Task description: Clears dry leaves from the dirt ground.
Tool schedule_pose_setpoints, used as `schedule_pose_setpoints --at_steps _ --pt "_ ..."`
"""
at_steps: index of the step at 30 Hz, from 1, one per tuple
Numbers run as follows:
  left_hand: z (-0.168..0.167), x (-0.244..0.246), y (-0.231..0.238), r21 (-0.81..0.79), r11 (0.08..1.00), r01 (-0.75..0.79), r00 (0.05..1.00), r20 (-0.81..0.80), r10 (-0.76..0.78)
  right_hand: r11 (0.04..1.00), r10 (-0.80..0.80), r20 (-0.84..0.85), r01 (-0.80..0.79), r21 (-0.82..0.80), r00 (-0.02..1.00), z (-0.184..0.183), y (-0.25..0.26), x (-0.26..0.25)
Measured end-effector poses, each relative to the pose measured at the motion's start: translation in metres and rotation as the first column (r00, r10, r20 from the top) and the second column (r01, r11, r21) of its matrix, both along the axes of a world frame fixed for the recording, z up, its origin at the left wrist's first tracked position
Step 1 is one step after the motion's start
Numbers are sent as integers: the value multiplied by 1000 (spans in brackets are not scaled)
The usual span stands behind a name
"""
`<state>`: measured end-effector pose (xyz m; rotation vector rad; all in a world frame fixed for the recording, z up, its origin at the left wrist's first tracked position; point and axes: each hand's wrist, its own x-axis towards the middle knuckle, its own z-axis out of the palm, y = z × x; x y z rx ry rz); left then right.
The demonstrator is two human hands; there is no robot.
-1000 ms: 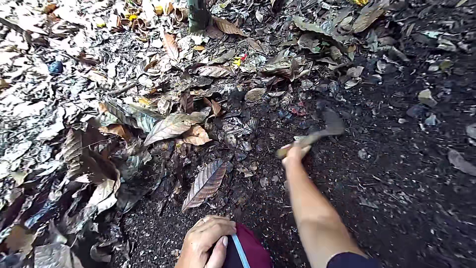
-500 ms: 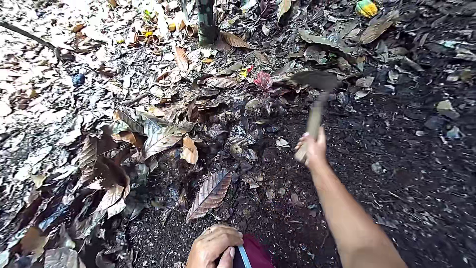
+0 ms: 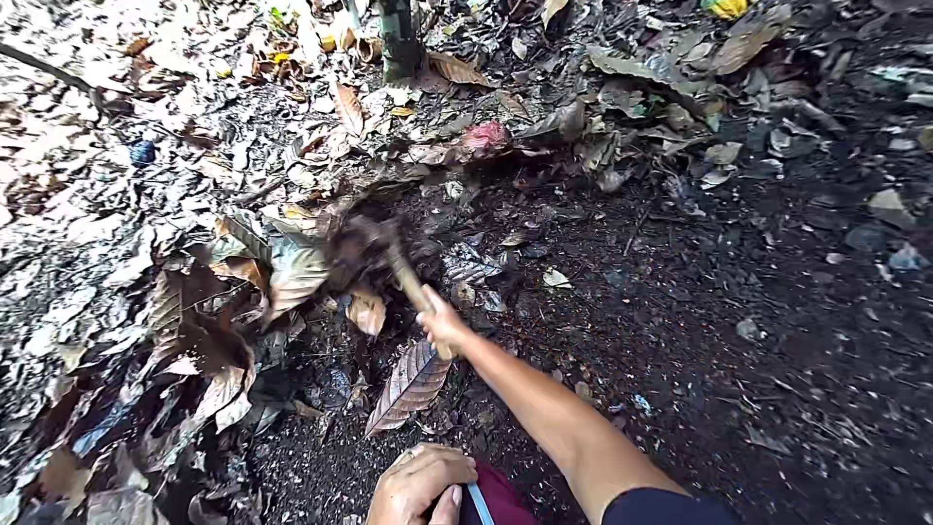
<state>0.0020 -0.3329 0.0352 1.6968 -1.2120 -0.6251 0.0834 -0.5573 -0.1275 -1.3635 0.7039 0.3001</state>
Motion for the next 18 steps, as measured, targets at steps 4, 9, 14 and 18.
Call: schedule_pose_setpoints --at_steps 4,9,14,18 --pt "-5 5 10 -5 999 -49 999 7 49 993 108 96 -104 -51 989 50 26 -12" --pt "-5 16 44 6 987 -159 987 -30 159 858 -436 216 476 -193 873 55 -96 -23" --pt "0 15 74 43 964 -263 963 -40 265 487 -820 294 868 -93 491 9 -222 11" --pt "-2 12 74 39 955 -294 954 -42 296 646 -754 69 756 -105 653 -4 -138 49"
